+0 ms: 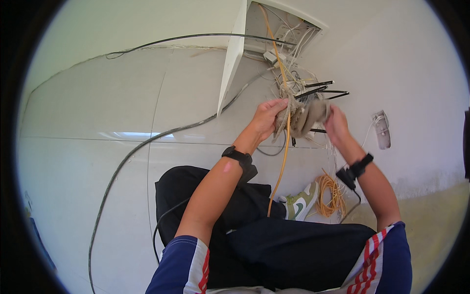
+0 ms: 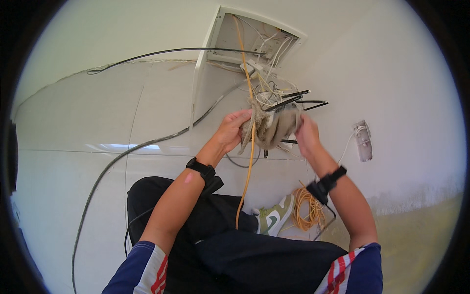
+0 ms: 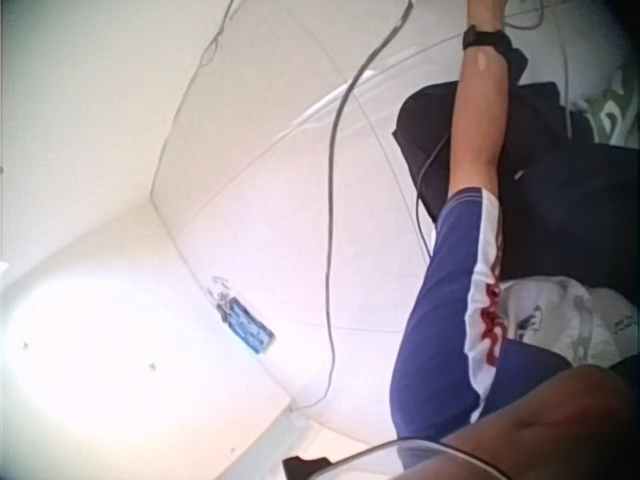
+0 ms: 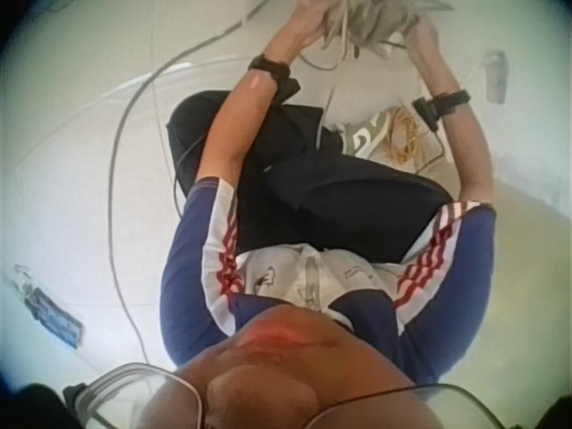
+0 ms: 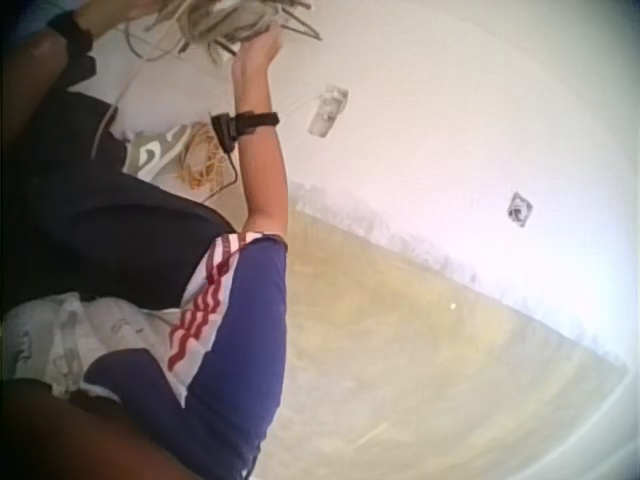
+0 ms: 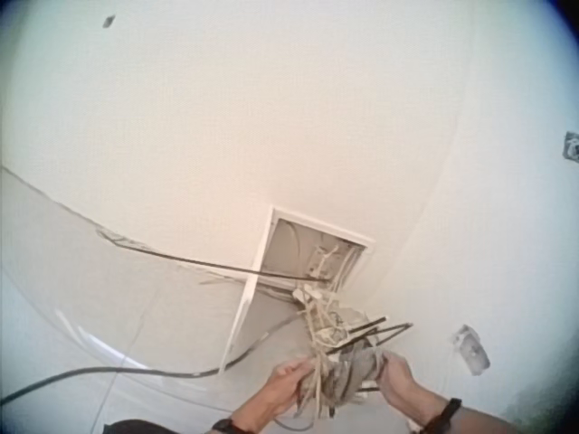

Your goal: The person wipes a wire using a cloth while it hangs from a wall-mounted enclosure.

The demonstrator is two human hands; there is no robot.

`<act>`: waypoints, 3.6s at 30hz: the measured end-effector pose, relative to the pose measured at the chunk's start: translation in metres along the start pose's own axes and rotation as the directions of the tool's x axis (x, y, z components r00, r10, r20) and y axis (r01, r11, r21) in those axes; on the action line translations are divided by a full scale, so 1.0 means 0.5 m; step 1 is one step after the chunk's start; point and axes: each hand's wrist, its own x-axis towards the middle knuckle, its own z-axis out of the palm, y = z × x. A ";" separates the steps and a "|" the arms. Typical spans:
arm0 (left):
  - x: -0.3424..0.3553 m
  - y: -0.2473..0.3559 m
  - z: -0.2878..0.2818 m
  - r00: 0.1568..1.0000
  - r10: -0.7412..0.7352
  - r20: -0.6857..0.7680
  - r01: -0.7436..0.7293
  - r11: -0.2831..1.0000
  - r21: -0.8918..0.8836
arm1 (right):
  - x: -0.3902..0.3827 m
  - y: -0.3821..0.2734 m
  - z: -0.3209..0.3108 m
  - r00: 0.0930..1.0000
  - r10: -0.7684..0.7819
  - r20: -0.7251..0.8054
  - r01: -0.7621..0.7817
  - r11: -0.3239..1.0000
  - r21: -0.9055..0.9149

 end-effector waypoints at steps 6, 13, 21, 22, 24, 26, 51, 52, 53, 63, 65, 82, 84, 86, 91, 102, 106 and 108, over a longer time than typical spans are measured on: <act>0.004 0.002 -0.035 1.000 0.004 0.004 -0.004 0.996 0.086 | 0.229 -0.085 0.208 0.928 -0.008 0.373 -0.068 0.979 0.190; 0.019 -0.010 -0.035 0.966 0.191 -0.173 -0.128 0.938 0.322 | 0.340 -0.058 0.315 0.851 0.108 0.513 -0.042 0.989 -0.139; 0.046 -0.030 -0.069 0.889 0.433 -0.145 -0.239 0.712 0.661 | 0.378 -0.103 0.325 0.849 0.235 0.474 -0.126 0.960 -0.251; 0.044 -0.027 -0.070 0.873 0.469 -0.137 -0.253 0.673 0.695 | 0.358 -0.105 0.335 0.872 0.210 0.443 -0.075 0.950 -0.303; 0.033 -0.017 -0.064 0.853 0.505 -0.128 -0.234 0.591 0.772 | 0.322 -0.099 0.356 0.912 0.150 0.381 0.022 0.912 -0.410; 0.023 -0.010 -0.060 0.838 0.534 -0.114 -0.225 0.528 0.819 | 0.304 -0.090 0.386 0.937 0.139 0.321 0.082 0.805 -0.587; 0.011 -0.021 -0.021 0.979 0.190 -0.078 -0.165 0.952 0.257 | 0.254 -0.103 0.388 0.957 0.163 0.241 0.015 0.801 -0.598; 0.011 -0.022 -0.020 0.979 0.187 -0.075 -0.161 0.950 0.269 | 0.262 -0.097 0.381 0.961 0.158 0.228 0.010 0.803 -0.596; 0.011 -0.023 -0.019 0.978 0.200 -0.066 -0.174 0.944 0.280 | 0.277 -0.084 0.369 0.965 0.152 0.215 0.005 0.805 -0.594; -0.002 -0.031 -0.033 0.966 0.253 -0.057 -0.216 0.907 0.363 | 0.268 -0.062 0.354 0.968 0.168 0.188 -0.054 0.867 -0.495; -0.004 -0.032 -0.037 0.961 0.271 -0.056 -0.234 0.905 0.355 | 0.254 -0.067 0.356 0.966 0.186 0.182 -0.078 0.874 -0.480; -0.026 -0.055 -0.031 0.982 0.185 -0.041 -0.161 0.929 0.334 | 0.182 -0.048 0.317 0.965 0.228 0.129 -0.135 0.857 -0.497; -0.027 -0.061 -0.025 0.980 0.193 -0.039 -0.167 0.921 0.352 | 0.178 -0.048 0.305 0.963 0.235 0.131 -0.139 0.850 -0.507; -0.030 -0.066 -0.018 0.981 0.192 -0.036 -0.168 0.923 0.346 | 0.162 -0.045 0.298 0.969 0.225 0.098 -0.142 0.838 -0.527; -0.039 -0.076 -0.016 0.987 0.158 -0.002 -0.146 0.915 0.375 | 0.129 -0.035 0.275 0.964 0.243 0.107 -0.158 0.848 -0.505; -0.085 -0.129 0.008 0.992 0.098 0.085 -0.125 0.898 0.421 | 0.048 -0.025 0.218 0.962 0.258 0.086 -0.187 0.856 -0.482; -0.088 -0.130 0.023 0.989 0.085 0.117 -0.130 0.881 0.454 | 0.003 -0.035 0.196 0.971 0.224 0.084 -0.157 0.862 -0.482; -0.090 -0.141 0.029 0.987 0.077 0.138 -0.132 0.882 0.452 | -0.019 -0.044 0.188 0.972 0.224 0.074 -0.159 0.854 -0.495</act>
